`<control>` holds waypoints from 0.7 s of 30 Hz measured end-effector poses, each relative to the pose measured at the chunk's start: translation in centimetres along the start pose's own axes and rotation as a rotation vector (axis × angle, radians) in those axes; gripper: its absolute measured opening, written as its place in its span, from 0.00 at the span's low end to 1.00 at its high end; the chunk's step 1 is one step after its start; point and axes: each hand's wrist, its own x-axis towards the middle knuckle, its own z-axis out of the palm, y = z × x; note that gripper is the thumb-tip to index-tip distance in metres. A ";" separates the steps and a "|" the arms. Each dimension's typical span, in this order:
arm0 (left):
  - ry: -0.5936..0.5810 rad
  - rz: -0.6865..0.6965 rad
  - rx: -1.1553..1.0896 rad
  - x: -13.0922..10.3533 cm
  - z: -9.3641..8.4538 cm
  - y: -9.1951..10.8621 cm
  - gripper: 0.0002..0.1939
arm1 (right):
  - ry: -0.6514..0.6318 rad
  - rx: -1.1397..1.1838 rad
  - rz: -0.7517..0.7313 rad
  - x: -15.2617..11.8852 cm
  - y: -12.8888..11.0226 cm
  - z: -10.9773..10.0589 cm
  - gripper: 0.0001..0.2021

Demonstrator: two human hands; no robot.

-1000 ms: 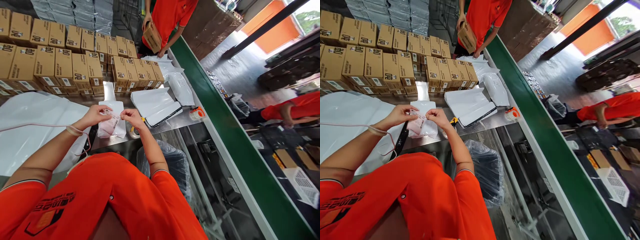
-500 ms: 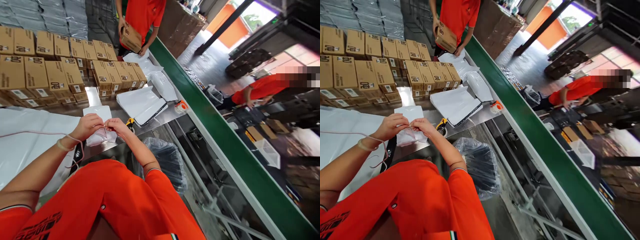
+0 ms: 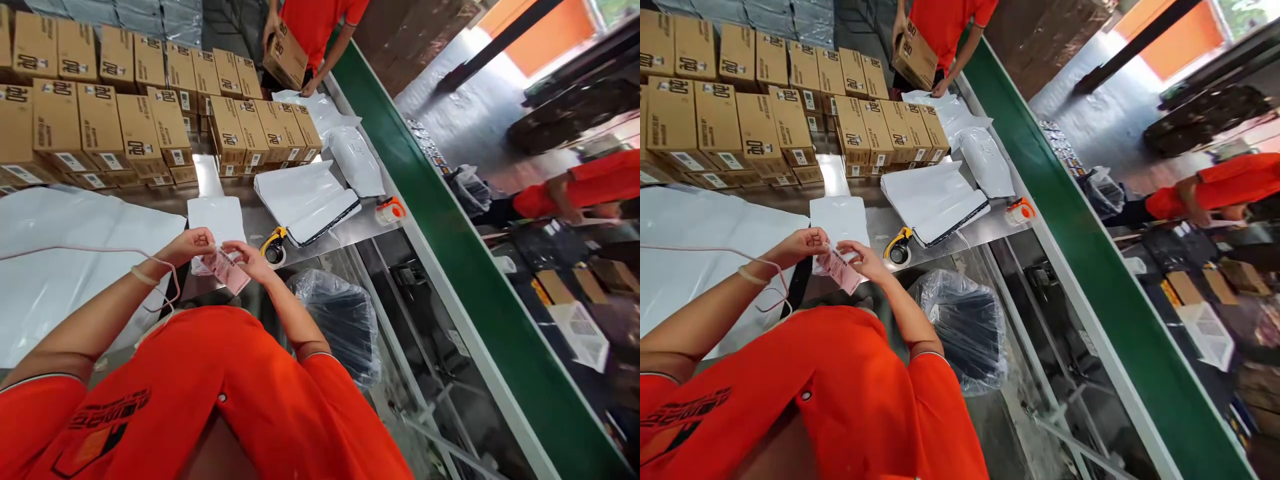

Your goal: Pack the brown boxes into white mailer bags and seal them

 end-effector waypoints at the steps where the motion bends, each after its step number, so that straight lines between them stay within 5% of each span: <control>1: -0.009 -0.044 -0.025 -0.2 0.3 -0.5 0.33 | 0.022 -0.013 0.049 -0.2 1.0 0.6 0.20; 3: -0.008 -0.098 -0.048 -0.4 0.8 -1.4 0.34 | 0.102 -0.014 0.150 -0.6 3.2 2.1 0.13; 6: 0.025 -0.137 -0.053 -0.1 1.0 -2.6 0.33 | 0.263 0.042 0.210 -0.7 5.7 4.2 0.14; 9: 0.089 -0.144 -0.055 1.7 -0.4 -3.2 0.32 | 0.403 0.097 0.212 -0.8 7.2 5.6 0.18; 12: 0.147 -0.188 -0.034 4.6 -2.9 -3.2 0.29 | 0.408 0.122 0.229 -1.6 8.6 6.3 0.19; 18: 0.267 -0.244 0.058 9.8 -6.8 -2.8 0.24 | 0.564 0.189 0.227 -2.3 9.6 4.4 0.19; 21: 0.272 -0.223 0.074 12.3 -7.8 -2.3 0.27 | 0.535 0.136 0.229 -0.8 8.9 2.9 0.21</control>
